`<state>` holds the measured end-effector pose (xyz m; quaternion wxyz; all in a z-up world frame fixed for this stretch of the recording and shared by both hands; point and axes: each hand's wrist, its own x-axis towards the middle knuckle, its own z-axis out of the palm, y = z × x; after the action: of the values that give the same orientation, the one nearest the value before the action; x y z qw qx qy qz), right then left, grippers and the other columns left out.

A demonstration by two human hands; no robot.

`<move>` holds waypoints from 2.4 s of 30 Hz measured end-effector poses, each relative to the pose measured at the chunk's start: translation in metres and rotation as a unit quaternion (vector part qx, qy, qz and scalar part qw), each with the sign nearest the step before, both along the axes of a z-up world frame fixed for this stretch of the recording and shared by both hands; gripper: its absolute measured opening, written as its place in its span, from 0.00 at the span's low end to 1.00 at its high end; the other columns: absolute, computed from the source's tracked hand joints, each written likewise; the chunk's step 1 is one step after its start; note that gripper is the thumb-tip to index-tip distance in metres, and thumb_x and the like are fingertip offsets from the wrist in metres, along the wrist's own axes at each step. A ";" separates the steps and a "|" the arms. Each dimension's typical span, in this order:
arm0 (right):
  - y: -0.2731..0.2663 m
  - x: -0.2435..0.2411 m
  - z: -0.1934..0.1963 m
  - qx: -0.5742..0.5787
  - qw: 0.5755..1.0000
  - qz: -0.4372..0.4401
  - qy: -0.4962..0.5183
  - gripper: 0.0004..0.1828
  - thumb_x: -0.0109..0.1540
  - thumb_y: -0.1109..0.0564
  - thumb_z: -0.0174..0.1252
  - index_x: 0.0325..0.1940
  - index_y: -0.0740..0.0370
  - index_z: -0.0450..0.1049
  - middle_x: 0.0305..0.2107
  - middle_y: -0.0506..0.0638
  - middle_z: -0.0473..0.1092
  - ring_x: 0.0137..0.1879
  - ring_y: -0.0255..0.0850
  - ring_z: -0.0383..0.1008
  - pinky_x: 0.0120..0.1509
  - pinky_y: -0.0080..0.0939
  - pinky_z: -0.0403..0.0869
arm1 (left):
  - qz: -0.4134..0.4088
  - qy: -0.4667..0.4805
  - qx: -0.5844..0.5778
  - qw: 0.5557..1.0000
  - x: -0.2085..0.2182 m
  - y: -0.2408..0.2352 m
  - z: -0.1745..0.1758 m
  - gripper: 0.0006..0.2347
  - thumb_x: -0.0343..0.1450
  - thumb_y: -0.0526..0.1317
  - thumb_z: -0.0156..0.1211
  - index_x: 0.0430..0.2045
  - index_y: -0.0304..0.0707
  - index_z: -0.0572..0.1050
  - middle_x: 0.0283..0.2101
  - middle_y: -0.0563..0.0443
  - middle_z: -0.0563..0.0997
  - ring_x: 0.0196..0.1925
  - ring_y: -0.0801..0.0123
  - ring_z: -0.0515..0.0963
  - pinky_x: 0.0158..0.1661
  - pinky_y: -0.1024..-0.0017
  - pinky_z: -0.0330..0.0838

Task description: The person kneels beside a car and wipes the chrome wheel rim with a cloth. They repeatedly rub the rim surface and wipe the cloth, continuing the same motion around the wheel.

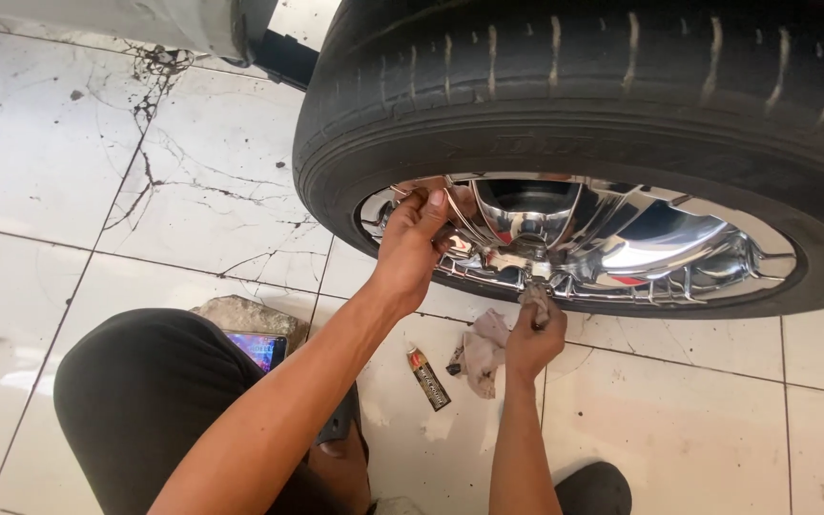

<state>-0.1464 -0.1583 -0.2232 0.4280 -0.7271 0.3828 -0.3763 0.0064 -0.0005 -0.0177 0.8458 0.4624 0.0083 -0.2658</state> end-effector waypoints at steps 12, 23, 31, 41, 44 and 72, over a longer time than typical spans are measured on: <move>0.043 0.034 -0.019 -0.070 0.987 0.102 0.105 0.14 0.66 0.56 0.61 0.57 0.53 0.81 0.44 0.53 0.76 0.46 0.46 0.78 0.48 0.46 0.76 | -0.019 -0.049 -0.046 0.998 -0.002 -0.004 0.000 0.14 0.79 0.47 0.53 0.50 0.36 0.71 0.46 0.55 0.81 0.42 0.76 0.74 0.40 0.73 0.65; 0.003 0.023 0.022 -0.157 0.907 0.095 0.380 0.27 0.65 0.50 0.59 0.70 0.45 0.71 0.40 0.54 0.79 0.38 0.50 0.79 0.37 0.53 0.76 | -0.021 -0.029 -0.021 0.999 -0.001 -0.001 0.010 0.13 0.78 0.47 0.49 0.52 0.42 0.70 0.49 0.55 0.81 0.45 0.77 0.75 0.42 0.74 0.66; 0.007 0.014 0.040 -0.208 0.827 0.163 0.496 0.36 0.62 0.54 0.56 0.75 0.58 0.59 0.39 0.57 0.80 0.44 0.51 0.79 0.53 0.59 0.69 | -0.017 -0.031 -0.031 0.999 -0.001 -0.001 0.007 0.12 0.79 0.47 0.52 0.49 0.39 0.71 0.47 0.57 0.79 0.44 0.77 0.73 0.41 0.71 0.63; 0.017 -0.007 0.029 -0.124 0.858 0.165 0.470 0.27 0.60 0.49 0.58 0.64 0.47 0.70 0.40 0.55 0.78 0.43 0.55 0.80 0.48 0.61 0.74 | -0.015 -0.010 -0.033 0.999 0.000 -0.002 0.005 0.14 0.78 0.49 0.53 0.50 0.40 0.72 0.44 0.60 0.79 0.42 0.79 0.73 0.43 0.72 0.64; 0.017 -0.004 0.033 -0.038 0.882 0.135 0.450 0.19 0.64 0.46 0.58 0.59 0.43 0.77 0.40 0.55 0.79 0.46 0.55 0.79 0.49 0.54 0.76 | -0.011 -0.004 -0.006 1.000 -0.002 0.000 0.002 0.14 0.76 0.49 0.53 0.49 0.41 0.73 0.42 0.60 0.81 0.40 0.78 0.72 0.41 0.72 0.62; -0.044 0.055 -0.023 0.446 0.870 -0.199 -0.071 0.38 0.60 0.47 0.66 0.56 0.63 0.46 0.54 0.60 0.66 0.49 0.42 0.71 0.37 0.40 0.78 | -0.037 -0.042 -0.027 0.998 0.003 -0.002 0.004 0.12 0.78 0.47 0.51 0.49 0.39 0.69 0.50 0.54 0.81 0.43 0.77 0.73 0.40 0.74 0.62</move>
<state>-0.0916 -0.2027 -0.2465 0.6488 -0.3389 0.6147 -0.2939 0.0092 -0.0029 -0.0133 0.8470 0.4507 -0.0517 -0.2771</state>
